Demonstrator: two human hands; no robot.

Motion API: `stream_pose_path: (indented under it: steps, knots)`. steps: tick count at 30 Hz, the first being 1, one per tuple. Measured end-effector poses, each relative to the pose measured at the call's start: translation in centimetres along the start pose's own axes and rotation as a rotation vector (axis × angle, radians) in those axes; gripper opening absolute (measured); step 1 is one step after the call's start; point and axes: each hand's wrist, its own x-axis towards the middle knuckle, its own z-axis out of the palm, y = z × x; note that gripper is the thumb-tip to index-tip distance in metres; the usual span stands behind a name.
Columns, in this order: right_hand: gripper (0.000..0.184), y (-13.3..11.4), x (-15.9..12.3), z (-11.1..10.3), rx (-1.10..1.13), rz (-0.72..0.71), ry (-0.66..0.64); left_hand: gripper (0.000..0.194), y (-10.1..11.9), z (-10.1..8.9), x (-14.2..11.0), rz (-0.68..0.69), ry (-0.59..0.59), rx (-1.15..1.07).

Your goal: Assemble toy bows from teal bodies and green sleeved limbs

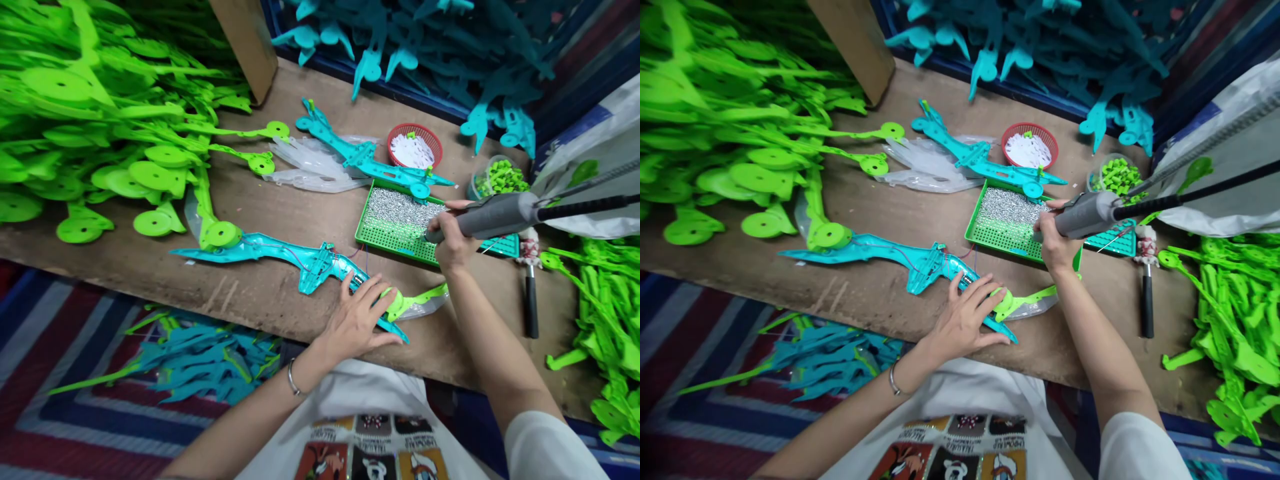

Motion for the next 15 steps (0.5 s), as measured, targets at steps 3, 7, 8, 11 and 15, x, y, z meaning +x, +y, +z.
stream_pose_path:
  steps: [3, 7, 8, 11, 15]
  knots:
    - [0.026, -2.2, -0.5, 0.0, -0.010, -0.012, 0.013, 0.084, 0.1, -0.1, 0.1, -0.006, -0.002, -0.010]
    - [0.020, -6.6, -3.7, -0.7, 0.090, 0.014, -0.086, 0.085, 0.0, 0.1, 0.2, -0.019, 0.004, -0.040]
    - [0.019, -7.5, -4.9, -1.0, 0.118, 0.046, -0.140, 0.086, 0.0, 0.2, 0.2, -0.019, 0.005, -0.047]
    - [0.019, -9.1, -8.7, -2.0, 0.159, 0.155, -0.273, 0.086, -0.2, 0.3, 0.2, -0.007, 0.010, -0.058]
    - [0.022, -8.9, -11.7, -3.0, 0.166, 0.189, -0.322, 0.086, -0.3, 0.3, 0.2, 0.010, 0.022, -0.061]
